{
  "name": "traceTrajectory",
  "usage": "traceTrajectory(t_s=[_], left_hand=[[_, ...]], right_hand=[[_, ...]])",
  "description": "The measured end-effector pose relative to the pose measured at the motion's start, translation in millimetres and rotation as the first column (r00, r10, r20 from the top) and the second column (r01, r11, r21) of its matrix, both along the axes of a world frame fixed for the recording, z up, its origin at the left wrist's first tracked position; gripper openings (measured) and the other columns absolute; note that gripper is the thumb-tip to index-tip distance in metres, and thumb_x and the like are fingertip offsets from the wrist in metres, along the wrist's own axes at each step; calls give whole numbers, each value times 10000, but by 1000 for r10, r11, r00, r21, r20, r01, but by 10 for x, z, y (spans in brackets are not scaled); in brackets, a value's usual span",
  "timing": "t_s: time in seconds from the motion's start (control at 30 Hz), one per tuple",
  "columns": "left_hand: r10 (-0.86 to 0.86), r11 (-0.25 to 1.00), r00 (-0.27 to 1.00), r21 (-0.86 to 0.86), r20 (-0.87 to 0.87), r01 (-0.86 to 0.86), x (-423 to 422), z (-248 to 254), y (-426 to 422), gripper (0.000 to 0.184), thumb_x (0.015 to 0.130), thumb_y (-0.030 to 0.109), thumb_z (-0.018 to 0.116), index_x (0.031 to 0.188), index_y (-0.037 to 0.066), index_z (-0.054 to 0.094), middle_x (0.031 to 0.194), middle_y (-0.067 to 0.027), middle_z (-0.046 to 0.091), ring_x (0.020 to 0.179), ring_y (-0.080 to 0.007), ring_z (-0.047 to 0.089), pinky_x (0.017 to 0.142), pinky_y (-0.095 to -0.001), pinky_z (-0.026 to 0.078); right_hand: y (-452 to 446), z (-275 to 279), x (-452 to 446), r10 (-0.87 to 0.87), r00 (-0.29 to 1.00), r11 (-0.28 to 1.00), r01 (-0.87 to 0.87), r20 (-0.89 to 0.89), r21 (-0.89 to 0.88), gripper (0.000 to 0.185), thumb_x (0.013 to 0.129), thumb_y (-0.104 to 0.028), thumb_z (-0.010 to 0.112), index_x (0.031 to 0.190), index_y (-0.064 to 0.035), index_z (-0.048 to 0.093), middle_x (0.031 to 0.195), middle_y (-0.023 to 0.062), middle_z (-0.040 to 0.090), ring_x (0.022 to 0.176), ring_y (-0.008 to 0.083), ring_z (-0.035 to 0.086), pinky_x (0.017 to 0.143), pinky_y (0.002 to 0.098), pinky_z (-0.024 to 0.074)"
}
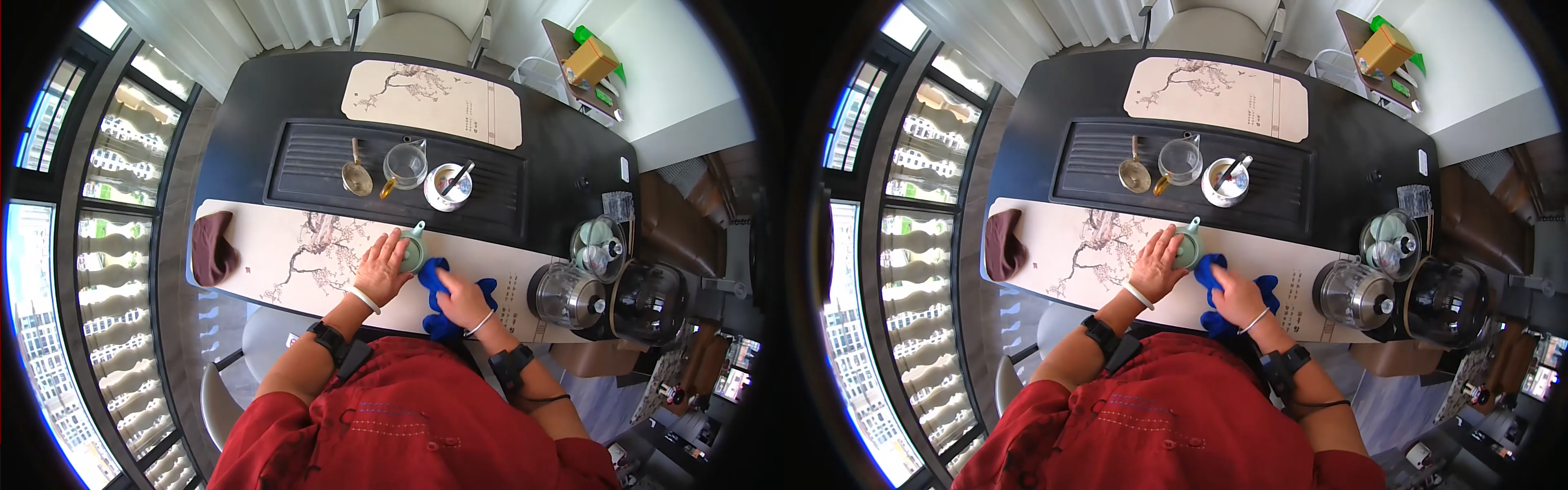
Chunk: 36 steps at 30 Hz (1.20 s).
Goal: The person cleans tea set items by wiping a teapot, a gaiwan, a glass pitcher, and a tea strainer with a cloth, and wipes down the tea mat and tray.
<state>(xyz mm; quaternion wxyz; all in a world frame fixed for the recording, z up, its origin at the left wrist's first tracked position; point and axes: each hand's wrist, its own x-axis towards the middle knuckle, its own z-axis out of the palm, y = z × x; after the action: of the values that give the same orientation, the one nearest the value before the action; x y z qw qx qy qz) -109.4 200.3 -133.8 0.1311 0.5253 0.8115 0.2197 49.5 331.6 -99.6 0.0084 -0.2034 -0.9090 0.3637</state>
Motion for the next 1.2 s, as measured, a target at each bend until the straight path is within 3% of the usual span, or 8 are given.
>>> traceTrajectory(t_s=[0.1,0.27,0.43,0.57,0.7,0.9,1.07,1.2], left_hand=[[2,999,1000,32,0,-2,9,0,3,763,693,263,723,1322,96,327,1399,-153,308,1243,-365,352,1000,-434,342],[3,1000,1000,23,-5,-3,17,-8,3,743,715,292,695,1326,92,322,1404,-151,304,1239,-369,351,986,-470,329],[-13,1000,999,13,-42,13,11,-31,-9,703,729,246,659,1324,88,318,1405,-165,299,1256,-377,338,985,-473,330],[-17,1000,999,12,-28,18,-18,-34,-7,705,719,234,661,1322,98,322,1397,-160,308,1244,-375,353,980,-470,334],[-10,1000,999,7,37,9,-6,51,18,784,672,264,728,1323,112,317,1397,-151,308,1242,-370,353,984,-464,341],[11,1000,999,-24,34,-10,13,53,29,833,648,271,760,1328,119,304,1401,-147,298,1239,-367,354,981,-461,351],[6,1000,999,-7,38,-6,21,26,38,822,657,265,754,1326,112,302,1399,-158,294,1224,-372,366,975,-461,356],[4,1000,999,4,35,-4,-7,-27,21,796,668,290,740,1321,126,315,1393,-136,306,1212,-371,369,968,-481,351]], right_hand=[[148,-183,-212,-236,948,961,196,-212,-194,528,762,-97,554,1263,7,424,1051,229,593,937,372,584,796,422,482],[-140,-235,-376,-152,986,984,157,-74,78,615,735,-74,569,1314,-37,367,889,228,510,734,403,549,633,479,470],[-608,-147,-94,-65,997,994,60,-51,-97,620,754,-93,560,1309,50,325,1116,313,502,938,423,557,779,427,488],[-477,-110,-117,-28,999,990,34,43,-136,616,760,-104,568,1300,67,328,1056,277,551,921,398,574,779,424,487],[-166,-282,-330,-251,968,967,251,6,-48,564,754,-104,524,1282,27,375,919,264,599,813,415,591,717,474,487],[265,-336,-548,-65,995,997,68,76,-27,525,729,-99,507,1251,-76,462,878,250,624,789,425,595,727,498,471],[-161,-274,-302,-194,961,950,234,199,-205,615,732,-105,493,1284,95,311,924,336,579,847,456,578,796,486,462],[-334,-264,-186,-122,957,940,197,265,-279,611,732,-131,501,1283,75,337,935,322,585,850,441,586,790,492,465]])
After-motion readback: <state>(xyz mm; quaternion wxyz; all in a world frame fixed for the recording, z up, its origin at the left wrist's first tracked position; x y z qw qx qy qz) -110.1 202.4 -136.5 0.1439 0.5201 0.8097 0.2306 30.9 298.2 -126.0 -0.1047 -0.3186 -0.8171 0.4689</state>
